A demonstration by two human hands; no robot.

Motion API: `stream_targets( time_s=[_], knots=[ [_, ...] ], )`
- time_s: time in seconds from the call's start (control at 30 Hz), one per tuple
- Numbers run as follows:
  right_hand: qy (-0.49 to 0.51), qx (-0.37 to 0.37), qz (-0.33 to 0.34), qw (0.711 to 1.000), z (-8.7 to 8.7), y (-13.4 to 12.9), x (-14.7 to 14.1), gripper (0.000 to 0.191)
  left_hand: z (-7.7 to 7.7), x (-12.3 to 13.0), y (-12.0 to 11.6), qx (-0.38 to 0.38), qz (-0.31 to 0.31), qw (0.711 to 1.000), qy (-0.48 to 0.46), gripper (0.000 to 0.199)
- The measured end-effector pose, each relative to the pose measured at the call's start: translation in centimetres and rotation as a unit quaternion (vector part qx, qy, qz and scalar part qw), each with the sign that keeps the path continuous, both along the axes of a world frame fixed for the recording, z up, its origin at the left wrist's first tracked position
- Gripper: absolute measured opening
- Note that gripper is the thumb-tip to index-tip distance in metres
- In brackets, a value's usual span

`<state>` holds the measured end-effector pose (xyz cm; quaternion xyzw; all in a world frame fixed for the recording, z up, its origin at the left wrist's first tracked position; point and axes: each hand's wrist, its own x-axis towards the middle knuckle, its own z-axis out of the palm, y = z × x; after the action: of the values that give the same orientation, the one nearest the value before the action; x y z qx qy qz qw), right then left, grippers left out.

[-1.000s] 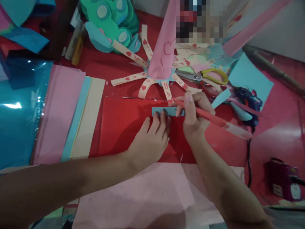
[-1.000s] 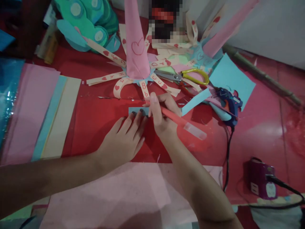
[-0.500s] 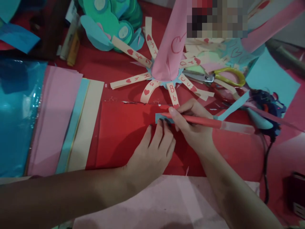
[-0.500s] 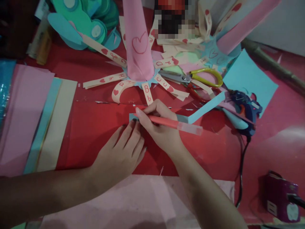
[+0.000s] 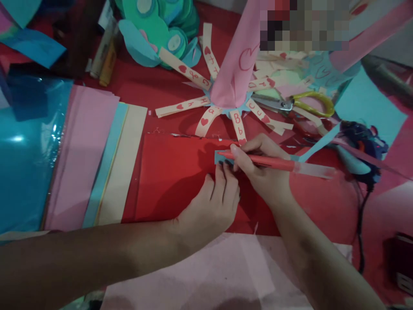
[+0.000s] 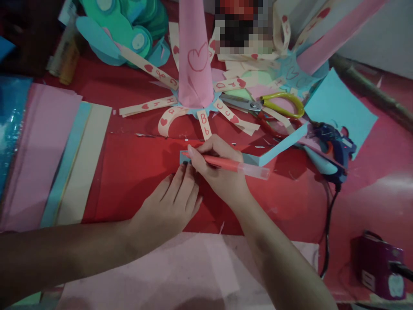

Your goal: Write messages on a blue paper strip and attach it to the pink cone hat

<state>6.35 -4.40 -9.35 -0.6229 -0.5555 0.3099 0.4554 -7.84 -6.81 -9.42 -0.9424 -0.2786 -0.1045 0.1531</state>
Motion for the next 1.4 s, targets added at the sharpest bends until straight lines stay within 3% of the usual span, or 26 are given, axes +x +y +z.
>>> stream_targets(
  time_s=[1.4],
  knots=[
    [-0.051,0.02,0.014,0.998,-0.34,-0.02,0.18,0.025,0.06,0.02,-0.05,0.003,-0.003,1.0,-0.001,0.033]
  ],
)
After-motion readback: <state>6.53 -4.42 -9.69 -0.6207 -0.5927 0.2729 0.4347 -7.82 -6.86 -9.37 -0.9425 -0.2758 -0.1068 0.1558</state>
